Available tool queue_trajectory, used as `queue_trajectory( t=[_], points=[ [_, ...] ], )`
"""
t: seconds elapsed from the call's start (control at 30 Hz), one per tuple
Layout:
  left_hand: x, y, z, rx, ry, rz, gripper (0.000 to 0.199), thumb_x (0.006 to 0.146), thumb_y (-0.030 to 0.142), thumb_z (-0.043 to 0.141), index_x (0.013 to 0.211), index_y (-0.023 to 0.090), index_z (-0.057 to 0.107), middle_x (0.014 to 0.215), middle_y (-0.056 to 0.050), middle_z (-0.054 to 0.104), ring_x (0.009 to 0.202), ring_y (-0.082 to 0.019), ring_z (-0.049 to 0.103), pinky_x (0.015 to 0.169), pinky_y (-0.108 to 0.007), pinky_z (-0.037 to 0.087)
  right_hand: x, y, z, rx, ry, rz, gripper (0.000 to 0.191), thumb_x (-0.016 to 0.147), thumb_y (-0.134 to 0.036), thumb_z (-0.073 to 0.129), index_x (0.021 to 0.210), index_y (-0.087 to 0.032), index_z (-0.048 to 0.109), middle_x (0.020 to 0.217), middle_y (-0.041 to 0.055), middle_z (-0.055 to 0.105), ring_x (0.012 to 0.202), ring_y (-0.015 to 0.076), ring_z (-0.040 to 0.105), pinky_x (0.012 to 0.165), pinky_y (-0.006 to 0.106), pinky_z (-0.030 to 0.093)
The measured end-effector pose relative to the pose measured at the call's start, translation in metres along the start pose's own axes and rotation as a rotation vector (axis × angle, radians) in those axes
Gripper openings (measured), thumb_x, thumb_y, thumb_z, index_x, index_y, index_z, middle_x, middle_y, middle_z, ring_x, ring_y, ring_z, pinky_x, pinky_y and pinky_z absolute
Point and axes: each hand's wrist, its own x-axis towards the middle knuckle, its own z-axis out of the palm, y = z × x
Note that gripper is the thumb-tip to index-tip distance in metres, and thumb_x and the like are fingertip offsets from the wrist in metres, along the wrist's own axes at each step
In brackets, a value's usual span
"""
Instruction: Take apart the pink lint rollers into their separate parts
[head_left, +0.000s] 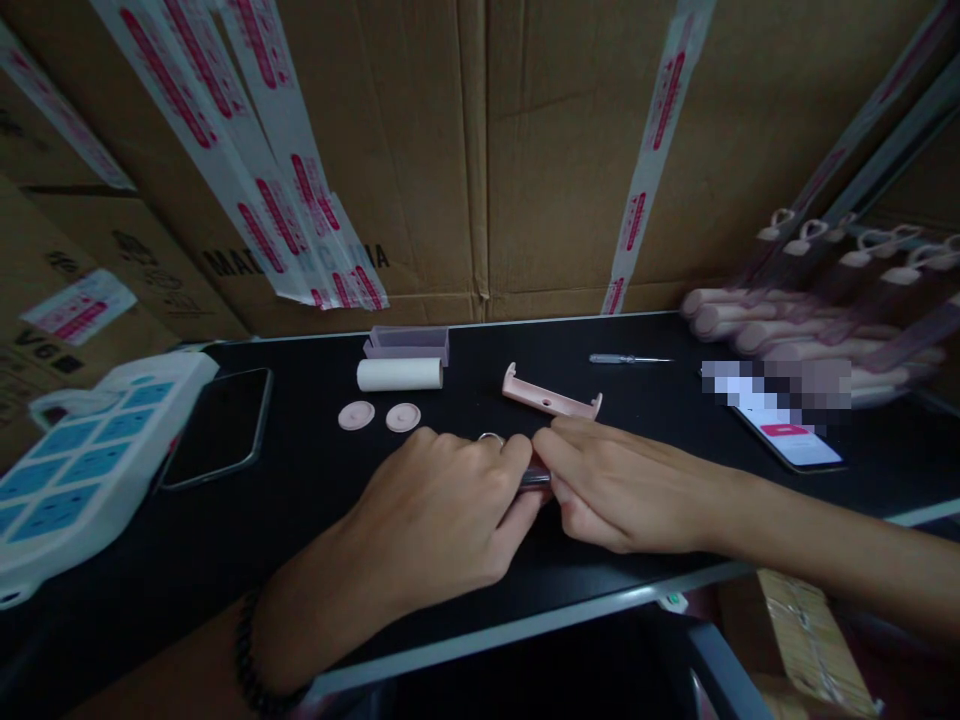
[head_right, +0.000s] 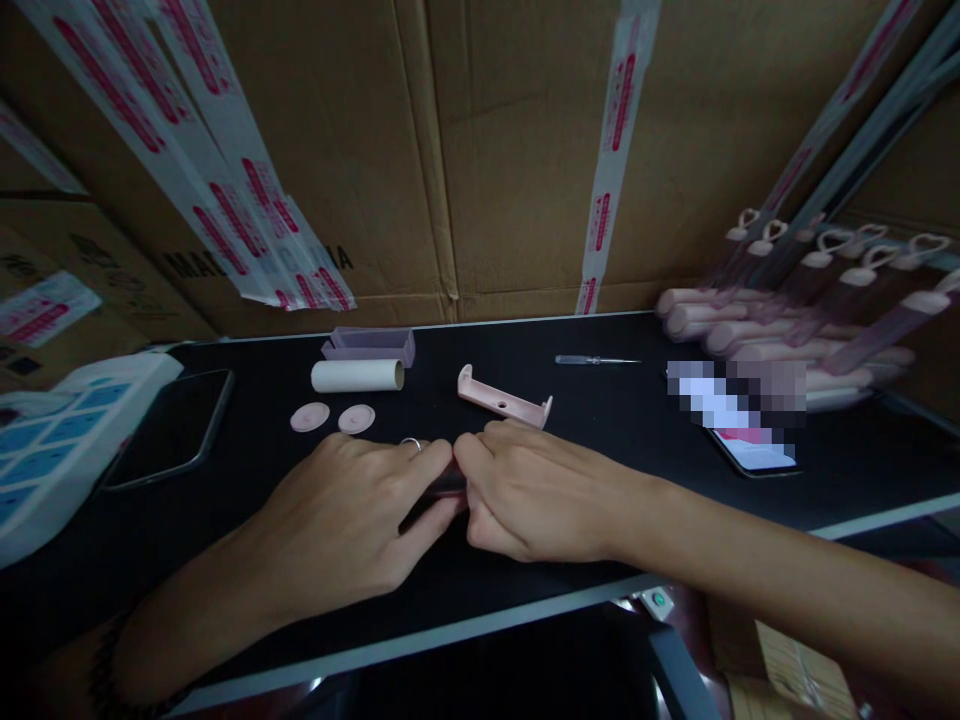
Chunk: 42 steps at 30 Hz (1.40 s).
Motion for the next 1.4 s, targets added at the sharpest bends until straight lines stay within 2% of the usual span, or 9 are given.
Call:
queue_trajectory(
  t=[0.2, 0.5, 0.7, 0.83, 0.97, 1.07, 1.17, 1.3, 1.4],
  points=[
    [0.001, -0.001, 0.001, 0.014, 0.029, 0.062, 0.024, 0.1, 0.038, 0.052, 0.085, 0.02, 0.059, 0.074, -0.004, 0.073, 0.061, -0.03, 0.073, 0.052, -0.041, 0.052, -0.002, 0.002, 0.0, -0.02, 0.015, -0.056, 0.008, 0.083, -0.017, 0.036, 0.085, -0.021, 0.043, 0.075, 0.0056, 0.056, 0.068, 0.0187, 0.047, 0.07, 0.033, 0.04],
    [-0.002, 0.007, 0.007, 0.104, 0.019, 0.013, 0.023, 0.101, 0.036, 0.053, 0.089, 0.019, 0.06, 0.074, -0.005, 0.072, 0.057, -0.03, 0.071, 0.048, -0.038, 0.045, 0.0, -0.018, -0.003, 0.037, -0.116, 0.19, 0.01, 0.088, -0.018, 0.034, 0.094, -0.019, 0.042, 0.081, 0.0065, 0.062, 0.067, 0.0201, 0.056, 0.065, 0.034, 0.038],
    [0.0, 0.002, 0.002, 0.231, 0.06, -0.096, 0.032, 0.103, 0.044, 0.051, 0.086, 0.018, 0.06, 0.066, -0.008, 0.068, 0.056, -0.032, 0.07, 0.05, -0.036, 0.042, -0.011, -0.01, 0.003, 0.043, -0.121, 0.359, 0.009, 0.095, -0.021, 0.034, 0.097, -0.019, 0.043, 0.074, 0.0039, 0.061, 0.061, 0.0207, 0.056, 0.06, 0.034, 0.031],
    [0.006, -0.003, 0.005, -0.025, 0.005, 0.005, 0.023, 0.101, 0.041, 0.057, 0.096, 0.019, 0.06, 0.082, -0.006, 0.074, 0.069, -0.029, 0.073, 0.058, -0.035, 0.046, -0.015, 0.005, -0.002, 0.23, 0.036, 0.254, 0.008, 0.101, -0.023, 0.038, 0.1, -0.019, 0.045, 0.091, 0.0044, 0.061, 0.076, 0.018, 0.058, 0.071, 0.032, 0.04],
    [0.01, -0.028, 0.01, -0.449, 0.177, -0.159, 0.024, 0.102, 0.044, 0.054, 0.109, 0.022, 0.059, 0.101, -0.006, 0.074, 0.087, -0.025, 0.072, 0.075, -0.035, 0.051, -0.006, 0.02, -0.007, 0.412, 0.213, 0.179, 0.015, 0.108, -0.031, 0.042, 0.114, -0.02, 0.051, 0.101, 0.0031, 0.062, 0.085, 0.0144, 0.057, 0.079, 0.028, 0.043],
    [0.012, -0.056, 0.01, -1.021, 0.286, -0.21, 0.025, 0.106, 0.042, 0.044, 0.115, 0.022, 0.056, 0.094, -0.004, 0.071, 0.079, -0.018, 0.07, 0.072, -0.03, 0.053, 0.003, 0.028, 0.003, 0.552, 0.336, 0.202, 0.023, 0.108, -0.037, 0.047, 0.124, -0.022, 0.055, 0.108, 0.0034, 0.065, 0.092, 0.014, 0.059, 0.08, 0.026, 0.045],
    [0.014, -0.076, 0.009, -1.39, 0.42, -0.279, 0.022, 0.103, 0.041, 0.053, 0.112, 0.022, 0.05, 0.097, -0.005, 0.074, 0.087, -0.021, 0.073, 0.08, -0.034, 0.057, 0.011, 0.032, 0.022, 0.664, 0.394, 0.264, 0.026, 0.104, -0.038, 0.056, 0.126, -0.024, 0.055, 0.108, 0.0027, 0.067, 0.094, 0.015, 0.063, 0.082, 0.027, 0.047],
    [0.015, -0.089, 0.013, -1.494, 0.498, -0.387, 0.025, 0.098, 0.04, 0.064, 0.107, 0.022, 0.049, 0.107, -0.009, 0.077, 0.106, -0.025, 0.073, 0.088, -0.037, 0.057, 0.017, 0.033, 0.038, 0.582, 0.298, 0.312, 0.019, 0.099, -0.032, 0.065, 0.112, -0.022, 0.055, 0.1, 0.0014, 0.068, 0.087, 0.0151, 0.065, 0.078, 0.027, 0.048],
    [0.016, -0.093, 0.018, -1.4, 0.544, -0.412, 0.029, 0.094, 0.042, 0.07, 0.108, 0.021, 0.056, 0.113, -0.009, 0.074, 0.105, -0.023, 0.071, 0.082, -0.032, 0.057, 0.021, 0.034, 0.035, 0.454, 0.227, 0.257, 0.01, 0.098, -0.024, 0.064, 0.106, -0.021, 0.06, 0.106, 0.0034, 0.068, 0.091, 0.0155, 0.065, 0.082, 0.028, 0.048]
  ],
)
